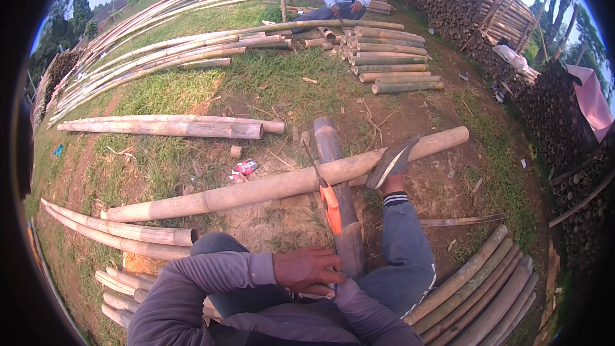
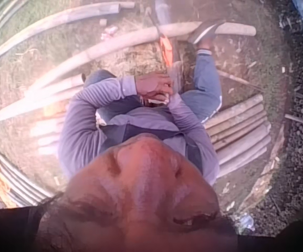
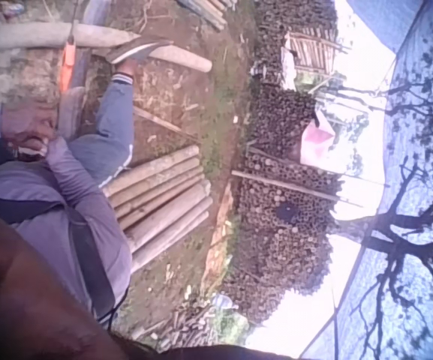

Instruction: The person sits on the ground and uses a hand saw to cut a long bamboo pole into shorter sections. They hold the pole steady with one hand and saw with the other, then move the cut pieces aside.

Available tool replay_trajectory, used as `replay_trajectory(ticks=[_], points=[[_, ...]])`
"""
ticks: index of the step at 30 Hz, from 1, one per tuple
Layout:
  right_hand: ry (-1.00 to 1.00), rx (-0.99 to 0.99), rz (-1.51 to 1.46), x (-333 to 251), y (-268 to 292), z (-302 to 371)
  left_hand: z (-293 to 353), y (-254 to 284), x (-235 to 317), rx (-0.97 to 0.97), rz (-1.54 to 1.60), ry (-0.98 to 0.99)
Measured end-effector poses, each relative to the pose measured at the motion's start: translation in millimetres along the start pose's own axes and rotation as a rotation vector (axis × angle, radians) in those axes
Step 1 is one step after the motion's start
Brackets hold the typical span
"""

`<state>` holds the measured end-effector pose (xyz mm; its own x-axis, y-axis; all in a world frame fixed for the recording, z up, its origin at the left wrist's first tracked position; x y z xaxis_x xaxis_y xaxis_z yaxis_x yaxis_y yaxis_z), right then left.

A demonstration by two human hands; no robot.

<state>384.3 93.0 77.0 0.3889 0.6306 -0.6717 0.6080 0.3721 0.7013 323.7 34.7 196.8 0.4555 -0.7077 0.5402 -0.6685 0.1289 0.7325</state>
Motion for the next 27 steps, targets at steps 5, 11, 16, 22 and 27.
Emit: replay_trajectory(ticks=[5, 11, 16, 22, 27], points=[[-0.024, -0.018, -0.034, 4, -24, 22, 1, 0, -3, -0.036, -0.018, -0.009], [-0.040, -0.015, -0.037, 7, -27, 25, 2, 1, -5, 0.034, 0.016, 0.015], [-0.052, -0.018, -0.034, 9, -26, 26, 2, 0, -5, -0.051, -0.022, 0.022], [-0.059, -0.032, -0.028, 11, -27, 29, 5, -4, -6, -0.008, 0.020, 0.020], [-0.057, -0.056, -0.029, 11, -27, 33, 6, -5, -8, -0.060, 0.014, 0.047]])
Point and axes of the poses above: each hand's wrist, its own z-axis away from the middle knuckle, its own y-axis out of the back of the hand, x = y × z, the point moved 5 cm from there along -z, towards the middle knuckle, and after that the axes turned 9 degrees about x, right-handed, at the moved point
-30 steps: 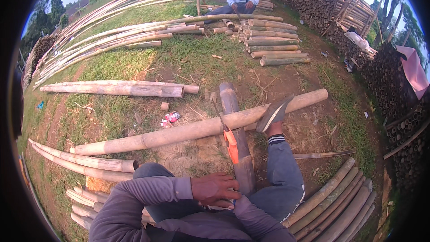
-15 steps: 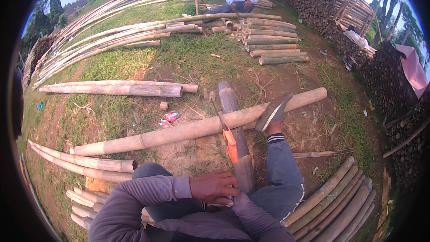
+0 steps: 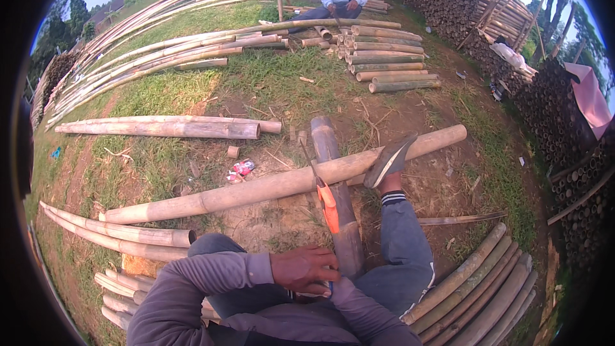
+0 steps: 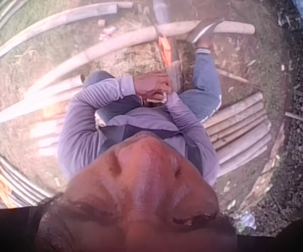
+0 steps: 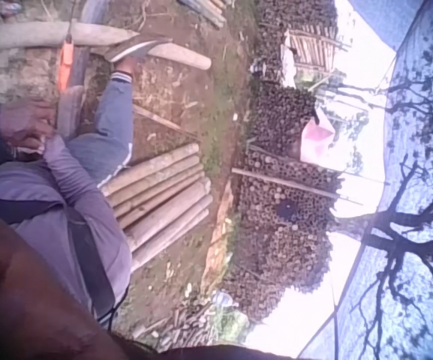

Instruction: The person sits on the ground and uses a hand saw to cut a long bamboo pole into shorter sections. They hold the pole steady with one hand and saw with the other, then move the cut pieces aside.

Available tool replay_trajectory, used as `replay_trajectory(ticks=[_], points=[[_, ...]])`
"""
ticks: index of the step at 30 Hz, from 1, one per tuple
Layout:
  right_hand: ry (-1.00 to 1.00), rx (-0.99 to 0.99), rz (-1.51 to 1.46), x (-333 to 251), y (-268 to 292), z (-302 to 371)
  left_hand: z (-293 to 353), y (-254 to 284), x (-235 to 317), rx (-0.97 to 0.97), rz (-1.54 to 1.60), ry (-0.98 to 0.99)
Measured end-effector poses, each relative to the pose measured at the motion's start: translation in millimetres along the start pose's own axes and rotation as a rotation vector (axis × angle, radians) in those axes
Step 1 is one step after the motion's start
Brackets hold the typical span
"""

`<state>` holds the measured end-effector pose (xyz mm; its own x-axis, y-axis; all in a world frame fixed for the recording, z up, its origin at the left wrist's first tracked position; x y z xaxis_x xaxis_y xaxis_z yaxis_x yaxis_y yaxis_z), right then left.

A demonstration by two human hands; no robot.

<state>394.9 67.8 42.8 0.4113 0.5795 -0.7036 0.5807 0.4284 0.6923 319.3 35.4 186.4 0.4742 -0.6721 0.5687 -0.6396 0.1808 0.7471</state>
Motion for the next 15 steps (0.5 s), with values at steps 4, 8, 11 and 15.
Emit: replay_trajectory(ticks=[4, 8, 11, 15], points=[[0.004, -0.037, 0.019, 6, 8, 6, 0, -1, -2, -0.052, -0.048, 0.006], [0.063, -0.179, 0.058, 20, 27, 13, 7, -6, -9, 0.015, -0.159, 0.022], [0.144, -0.346, 0.163, 44, 68, 3, 10, -6, -15, 0.041, -0.282, 0.041], [-0.291, 0.028, 0.419, 60, 156, -15, 15, -8, -25, -0.001, -0.346, 0.074]])
Point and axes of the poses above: each hand's wrist, its own z-axis away from the middle knuckle, its own y-axis out of the back of the hand, x = y × z, the point moved 5 cm from there along -z, towards the middle knuckle, and after that the axes turned 9 degrees about x, right-handed, at the moved point
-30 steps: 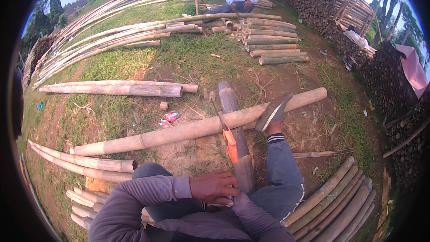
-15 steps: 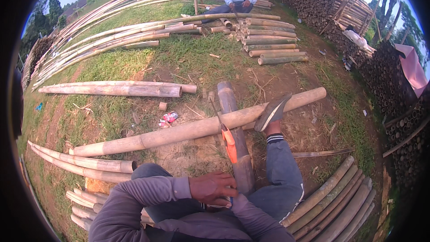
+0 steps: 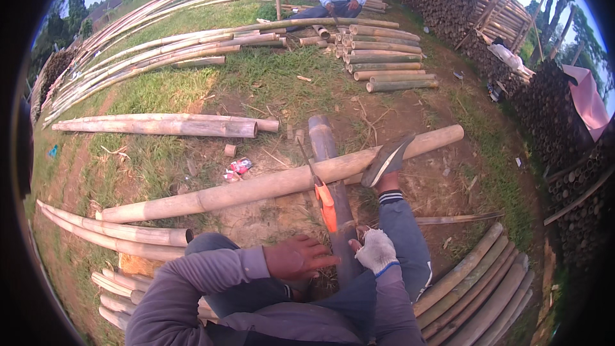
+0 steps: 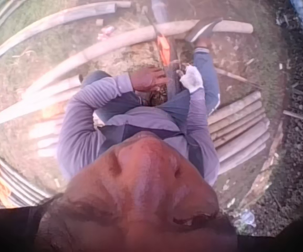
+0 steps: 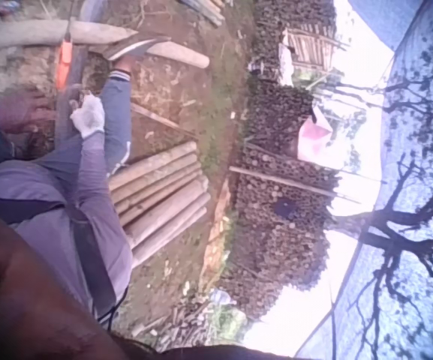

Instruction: The person sits on the ground and uses a hand saw to cut a long bamboo pole into shorter sections. They hold the pole steady with one hand and saw with the other, then move the cut pieces aside.

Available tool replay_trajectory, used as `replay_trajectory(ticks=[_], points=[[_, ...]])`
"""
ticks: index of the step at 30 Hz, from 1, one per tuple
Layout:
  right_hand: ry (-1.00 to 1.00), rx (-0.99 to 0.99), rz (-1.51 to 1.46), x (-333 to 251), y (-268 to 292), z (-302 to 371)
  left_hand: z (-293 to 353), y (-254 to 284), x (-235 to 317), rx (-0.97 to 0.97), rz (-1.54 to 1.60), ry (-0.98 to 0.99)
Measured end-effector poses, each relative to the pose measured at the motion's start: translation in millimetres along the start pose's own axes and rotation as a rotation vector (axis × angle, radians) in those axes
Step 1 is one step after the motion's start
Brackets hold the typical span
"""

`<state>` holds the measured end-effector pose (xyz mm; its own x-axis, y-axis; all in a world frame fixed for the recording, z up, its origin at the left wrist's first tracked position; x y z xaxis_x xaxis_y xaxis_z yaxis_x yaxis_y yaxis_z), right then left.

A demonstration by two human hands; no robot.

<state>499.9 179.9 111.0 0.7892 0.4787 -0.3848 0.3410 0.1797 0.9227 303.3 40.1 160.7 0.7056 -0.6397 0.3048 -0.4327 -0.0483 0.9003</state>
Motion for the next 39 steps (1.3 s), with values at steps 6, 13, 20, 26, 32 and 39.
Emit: replay_trajectory(ticks=[6, 13, 20, 26, 32, 39], points=[[-0.589, 0.018, 0.402, 73, 57, -8, 7, -9, -7, -0.200, -0.077, 0.054], [-0.542, -0.254, 0.337, 117, 33, -30, 25, -31, -11, -0.292, -0.199, 0.101], [-0.506, -0.191, 0.204, 154, 22, -39, 18, -25, -9, -0.308, -0.174, 0.109], [-0.505, -0.158, 0.297, 143, 20, -39, 10, -5, -20, -0.222, -0.168, 0.153], [-0.496, -0.151, 0.313, 145, 19, -36, 4, 124, -73, 0.202, -0.151, 0.395], [-0.547, -0.187, 0.335, 129, 26, -35, 149, 139, -232, 0.266, -0.002, 1.004]])
Point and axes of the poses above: each hand's wrist, its own z-axis away from the middle knuckle, its own y-axis out of the back of the hand, x = y × z, the point moved 5 cm from there along -z, towards the middle knuckle, and after that the axes turned 9 degrees about x, right-handed, at the moved point
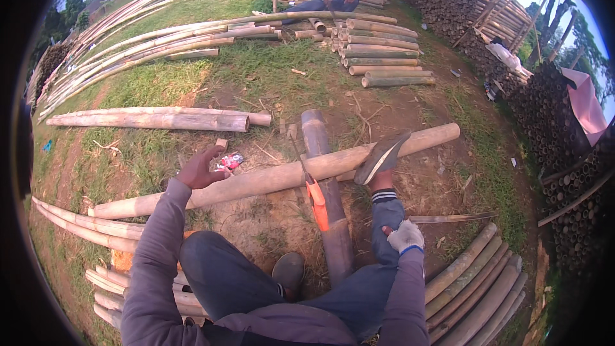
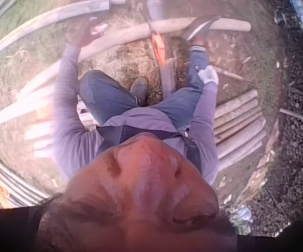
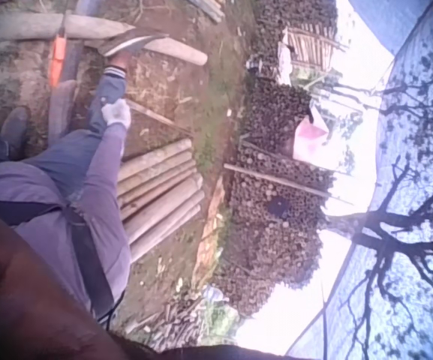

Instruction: The person sits on the ground and uses a hand saw to cut a long bamboo pole into shorter sections. They hold the pole steady with one hand and saw with the other, then move the cut pieces aside.

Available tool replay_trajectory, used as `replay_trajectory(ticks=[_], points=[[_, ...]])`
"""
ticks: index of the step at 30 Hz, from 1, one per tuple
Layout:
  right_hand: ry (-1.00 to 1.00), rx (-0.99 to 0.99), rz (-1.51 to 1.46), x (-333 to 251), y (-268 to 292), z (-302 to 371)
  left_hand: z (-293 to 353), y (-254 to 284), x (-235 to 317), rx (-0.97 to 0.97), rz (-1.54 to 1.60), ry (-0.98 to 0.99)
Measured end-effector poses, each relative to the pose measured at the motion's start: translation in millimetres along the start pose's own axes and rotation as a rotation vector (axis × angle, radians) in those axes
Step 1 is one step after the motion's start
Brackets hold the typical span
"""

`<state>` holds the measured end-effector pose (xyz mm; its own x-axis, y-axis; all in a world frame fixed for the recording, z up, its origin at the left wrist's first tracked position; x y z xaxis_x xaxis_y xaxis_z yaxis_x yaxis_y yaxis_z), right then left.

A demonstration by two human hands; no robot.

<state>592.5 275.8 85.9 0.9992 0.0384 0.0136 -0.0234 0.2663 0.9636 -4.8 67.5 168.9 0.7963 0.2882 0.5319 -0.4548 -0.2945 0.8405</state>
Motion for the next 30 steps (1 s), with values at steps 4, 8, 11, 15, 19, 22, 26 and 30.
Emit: replay_trajectory(ticks=[4, 8, 11, 15, 19, 22, 26, 30], points=[[0.019, 0.114, 0.034, -20, 24, 23, 37, -56, -93, -0.166, -0.557, 0.410], [0.360, 0.517, -0.106, -52, 7, 35, 56, -87, -134, -0.161, -0.610, 0.476], [0.628, 0.615, -0.401, -102, -4, 61, 59, -97, -143, -0.188, -0.547, 0.524], [0.662, 0.606, -0.613, -161, 3, 95, 47, -108, -141, -0.172, -0.503, 0.465], [0.576, 0.437, -0.839, -217, -7, 93, 59, -96, -148, -0.172, -0.496, 0.506], [0.586, 0.497, -0.993, -223, -14, 83, 55, -98, -147, -0.176, -0.489, 0.488], [0.469, 0.309, -1.145, -218, -44, 61, 53, -99, -146, -0.173, -0.483, 0.475], [0.593, 0.510, -1.015, -222, -35, 65, 57, -100, -151, -0.169, -0.491, 0.476]])
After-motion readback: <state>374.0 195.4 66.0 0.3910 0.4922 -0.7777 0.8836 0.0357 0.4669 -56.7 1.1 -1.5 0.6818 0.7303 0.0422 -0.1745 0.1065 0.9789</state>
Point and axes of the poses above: each hand's wrist, its own z-axis away from the middle knuckle, its own y-axis out of the back of the hand, x = y × z, the point moved 5 cm from there along -z, towards the middle knuckle, and after that the axes turned 9 degrees about x, right-handed, at the moved point
